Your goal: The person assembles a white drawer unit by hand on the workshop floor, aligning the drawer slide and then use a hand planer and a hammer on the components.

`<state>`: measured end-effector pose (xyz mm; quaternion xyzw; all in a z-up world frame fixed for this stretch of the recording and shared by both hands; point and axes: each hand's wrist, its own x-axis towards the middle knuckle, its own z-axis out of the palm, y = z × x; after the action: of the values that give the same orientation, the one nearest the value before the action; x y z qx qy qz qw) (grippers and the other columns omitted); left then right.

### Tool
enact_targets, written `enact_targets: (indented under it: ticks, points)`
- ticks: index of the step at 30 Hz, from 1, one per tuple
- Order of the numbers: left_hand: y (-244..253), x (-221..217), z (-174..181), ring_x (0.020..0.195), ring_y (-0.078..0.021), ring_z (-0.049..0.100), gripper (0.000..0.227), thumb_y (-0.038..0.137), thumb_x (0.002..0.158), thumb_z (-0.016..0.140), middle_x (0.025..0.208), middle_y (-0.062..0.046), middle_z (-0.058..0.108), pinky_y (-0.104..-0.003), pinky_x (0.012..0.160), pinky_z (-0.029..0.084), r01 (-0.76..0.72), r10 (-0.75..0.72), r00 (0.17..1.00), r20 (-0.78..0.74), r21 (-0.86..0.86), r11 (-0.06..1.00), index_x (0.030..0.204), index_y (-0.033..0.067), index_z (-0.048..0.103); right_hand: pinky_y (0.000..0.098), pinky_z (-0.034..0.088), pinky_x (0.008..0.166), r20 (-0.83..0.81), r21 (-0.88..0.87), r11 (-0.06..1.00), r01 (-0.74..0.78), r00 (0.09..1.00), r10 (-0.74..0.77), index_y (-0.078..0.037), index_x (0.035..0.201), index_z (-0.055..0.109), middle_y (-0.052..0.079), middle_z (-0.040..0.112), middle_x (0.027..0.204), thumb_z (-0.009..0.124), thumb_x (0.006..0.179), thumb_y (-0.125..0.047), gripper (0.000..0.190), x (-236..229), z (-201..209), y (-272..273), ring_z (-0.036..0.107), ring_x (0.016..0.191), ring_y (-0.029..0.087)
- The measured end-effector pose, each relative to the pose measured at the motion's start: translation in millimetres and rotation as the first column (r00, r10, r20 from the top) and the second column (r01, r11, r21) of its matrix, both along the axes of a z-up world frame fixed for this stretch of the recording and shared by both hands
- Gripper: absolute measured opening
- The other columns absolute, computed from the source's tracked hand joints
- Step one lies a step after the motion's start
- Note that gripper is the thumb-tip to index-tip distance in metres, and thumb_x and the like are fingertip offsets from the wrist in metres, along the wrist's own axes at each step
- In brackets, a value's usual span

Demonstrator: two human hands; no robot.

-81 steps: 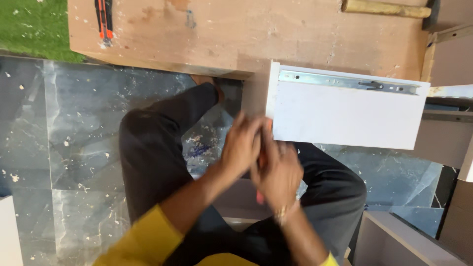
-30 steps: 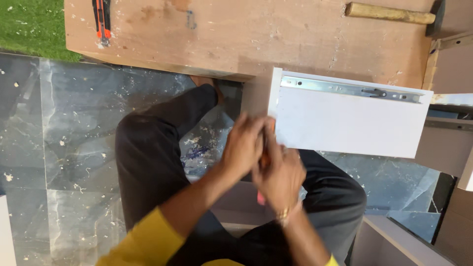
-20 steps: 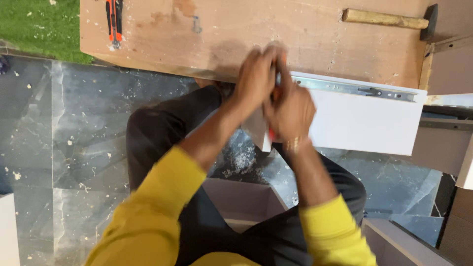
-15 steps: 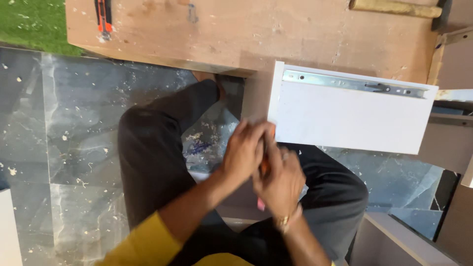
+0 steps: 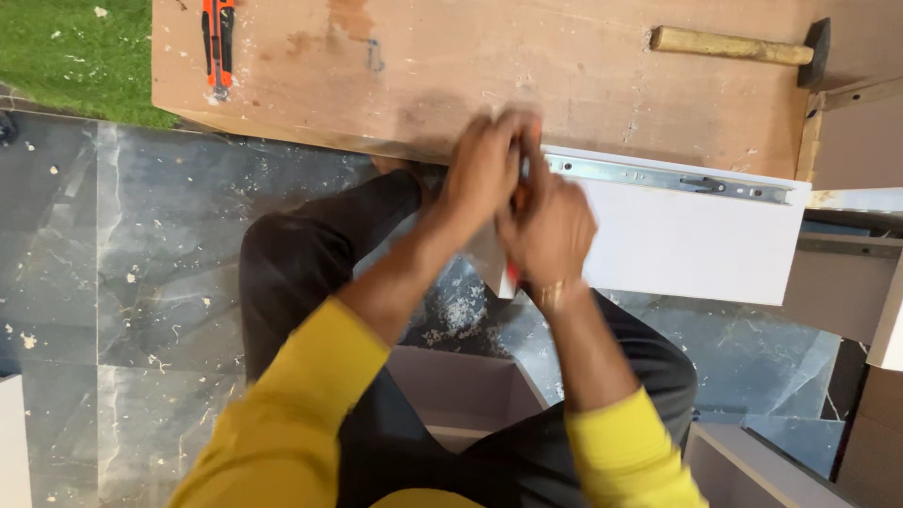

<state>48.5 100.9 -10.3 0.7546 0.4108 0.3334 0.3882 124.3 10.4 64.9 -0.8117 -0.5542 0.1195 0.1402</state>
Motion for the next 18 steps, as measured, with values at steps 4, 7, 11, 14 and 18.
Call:
enact_targets:
  ticks: [4, 7, 11, 14, 18]
  points:
    - [-124, -62, 19, 0.102, -0.0333, 0.066, 0.033, -0.007, 0.089, 0.060, 0.111, -0.014, 0.072, -0.049, 0.091, 0.054, 0.038, -0.034, 0.998, 0.060, -0.062, 0.997, 0.119, 0.0061, 0.064, 0.0399, 0.055, 0.073, 0.102, 0.224, 0.963, -0.148, 0.986, 0.128, -0.014, 0.154, 0.048, 0.018, 0.071, 0.108, 0.070, 0.085, -0.026, 0.074, -45, 16, -105, 0.066, 0.090, 0.035]
    - [-141, -68, 25, 0.095, -0.0279, 0.069, 0.036, -0.008, 0.089, 0.058, 0.108, -0.012, 0.073, -0.047, 0.091, 0.054, 0.059, -0.054, 0.998, 0.038, -0.121, 0.991, 0.122, 0.0054, 0.063, 0.0387, 0.052, 0.059, -0.003, 0.064, 0.995, -0.079, 0.997, 0.079, -0.015, 0.148, 0.054, 0.010, 0.067, 0.084, 0.071, 0.073, -0.023, 0.077, -58, 22, -126, 0.062, 0.069, 0.028]
    - [-72, -32, -1, 0.095, -0.0372, 0.064, 0.030, -0.005, 0.089, 0.062, 0.101, -0.020, 0.064, -0.047, 0.080, 0.054, 0.003, -0.005, 0.997, 0.078, 0.023, 1.000, 0.116, 0.0070, 0.066, 0.0434, 0.050, 0.056, 0.024, 0.001, 0.999, -0.035, 0.999, 0.035, -0.012, 0.150, 0.055, 0.011, 0.064, 0.068, 0.073, 0.086, -0.027, 0.068, -19, -3, -60, 0.060, 0.060, 0.030]
    - [16, 13, -12, 0.089, -0.0369, 0.066, 0.023, -0.002, 0.092, 0.062, 0.094, -0.016, 0.070, -0.049, 0.080, 0.056, 0.004, -0.004, 1.000, 0.011, 0.027, 1.000, 0.113, 0.0087, 0.065, 0.0477, 0.048, 0.057, 0.019, 0.169, 0.984, -0.058, 0.998, 0.056, -0.012, 0.146, 0.058, 0.014, 0.067, 0.071, 0.075, 0.091, -0.032, 0.062, 14, -13, 13, 0.063, 0.064, 0.034]
    - [21, 10, 3, 0.092, -0.0391, 0.065, 0.036, -0.004, 0.087, 0.061, 0.095, -0.017, 0.068, -0.049, 0.082, 0.055, -0.012, 0.004, 0.997, 0.074, 0.106, 0.994, 0.120, 0.0107, 0.065, 0.0466, 0.050, 0.057, 0.038, 0.164, 0.985, -0.048, 0.998, 0.042, -0.014, 0.146, 0.058, 0.015, 0.070, 0.077, 0.073, 0.086, -0.034, 0.065, 13, -3, 19, 0.065, 0.066, 0.034]
